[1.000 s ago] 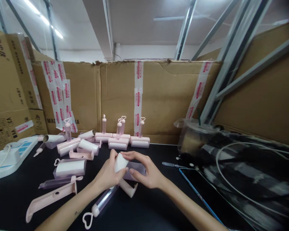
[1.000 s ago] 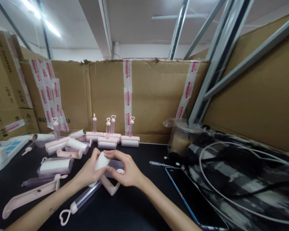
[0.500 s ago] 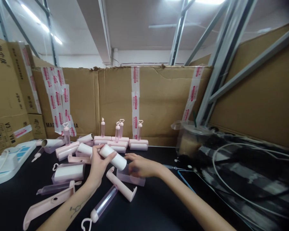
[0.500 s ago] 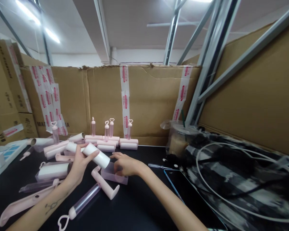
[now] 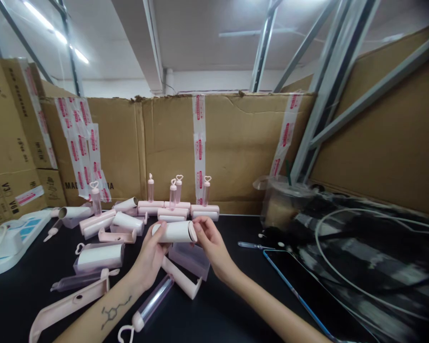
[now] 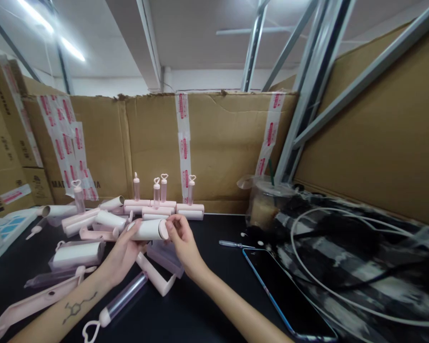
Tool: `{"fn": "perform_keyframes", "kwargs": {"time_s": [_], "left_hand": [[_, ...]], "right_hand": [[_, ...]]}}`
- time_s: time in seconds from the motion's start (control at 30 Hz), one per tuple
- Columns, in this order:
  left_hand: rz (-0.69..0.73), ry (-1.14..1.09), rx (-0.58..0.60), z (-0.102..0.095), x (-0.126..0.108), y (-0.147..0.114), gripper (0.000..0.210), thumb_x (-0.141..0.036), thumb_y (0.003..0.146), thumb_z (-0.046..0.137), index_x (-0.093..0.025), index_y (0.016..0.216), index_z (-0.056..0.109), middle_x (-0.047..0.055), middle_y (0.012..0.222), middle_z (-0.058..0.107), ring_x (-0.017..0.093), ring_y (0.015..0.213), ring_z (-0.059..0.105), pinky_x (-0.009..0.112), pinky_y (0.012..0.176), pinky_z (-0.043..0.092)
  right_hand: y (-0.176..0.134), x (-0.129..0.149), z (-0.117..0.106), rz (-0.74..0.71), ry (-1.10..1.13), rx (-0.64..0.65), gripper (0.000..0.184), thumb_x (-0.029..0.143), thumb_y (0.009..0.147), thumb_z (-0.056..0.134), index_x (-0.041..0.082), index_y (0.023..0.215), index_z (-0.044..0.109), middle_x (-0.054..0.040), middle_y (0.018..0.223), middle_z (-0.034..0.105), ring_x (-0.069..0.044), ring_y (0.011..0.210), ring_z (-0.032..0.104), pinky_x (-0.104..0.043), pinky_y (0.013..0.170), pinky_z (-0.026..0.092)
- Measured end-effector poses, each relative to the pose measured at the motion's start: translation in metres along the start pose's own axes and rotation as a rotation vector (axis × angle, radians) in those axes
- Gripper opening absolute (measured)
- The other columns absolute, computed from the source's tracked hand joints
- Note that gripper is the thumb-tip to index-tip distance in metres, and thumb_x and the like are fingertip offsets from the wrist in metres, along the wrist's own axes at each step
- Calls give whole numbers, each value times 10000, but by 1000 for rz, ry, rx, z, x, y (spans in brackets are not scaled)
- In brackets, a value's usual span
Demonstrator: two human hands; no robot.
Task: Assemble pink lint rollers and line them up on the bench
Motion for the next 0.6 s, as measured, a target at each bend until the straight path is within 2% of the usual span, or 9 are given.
{"fn": "perform_keyframes", "kwargs": {"time_s": [0.13, 0.2, 0.37, 0.47, 0.6], "left_hand": [[29, 54, -22, -5, 8, 1, 399, -466, 719, 635, -208, 1004, 527, 3, 893, 604, 134, 798, 576, 245, 690, 440], [50, 54, -26, -4, 10, 0, 396, -475, 722, 629, -200, 990, 530, 7, 883, 600, 138, 801, 573, 247, 694, 437], [67, 18, -65, -2, 8, -5, 415, -451, 745, 621, -220, 1072, 509, 20, 959, 601, 140, 823, 578, 251, 697, 442], [59, -2, -78, -3, 5, -4, 448, -451, 734, 633, -209, 1090, 507, 39, 982, 612, 153, 820, 589, 257, 679, 447], [44, -33, -31, 0, -2, -2, 436, -428, 737, 635, -195, 1085, 512, 59, 976, 631, 188, 864, 605, 285, 712, 460]], "right_hand": [[-5, 2, 4, 23, 17, 48, 314, 518, 808, 505, 241, 951, 462, 14, 775, 469, -97, 574, 481, -221, 472, 496], [-6, 8, 2, -15, -22, 57, 284, 484, 826, 496, 243, 975, 480, 3, 810, 477, -102, 585, 486, -232, 473, 512], [-8, 24, -3, -237, -379, 70, 268, 353, 887, 432, 285, 1111, 562, -60, 996, 503, -154, 734, 524, -258, 545, 536], [-11, 26, -5, -314, -512, 110, 354, 293, 916, 366, 305, 1247, 492, -78, 1126, 488, -170, 819, 540, -279, 629, 540], [-13, 29, -5, -361, -575, 210, 430, 268, 925, 359, 288, 1354, 373, -86, 1244, 451, -192, 991, 531, -323, 810, 507]]}}
Point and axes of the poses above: each hand's wrist, its own y-axis towards the middle knuckle, its own z-axis out of the palm, x = y × z, the point moved 3 cm from there along y, towards the middle knuckle
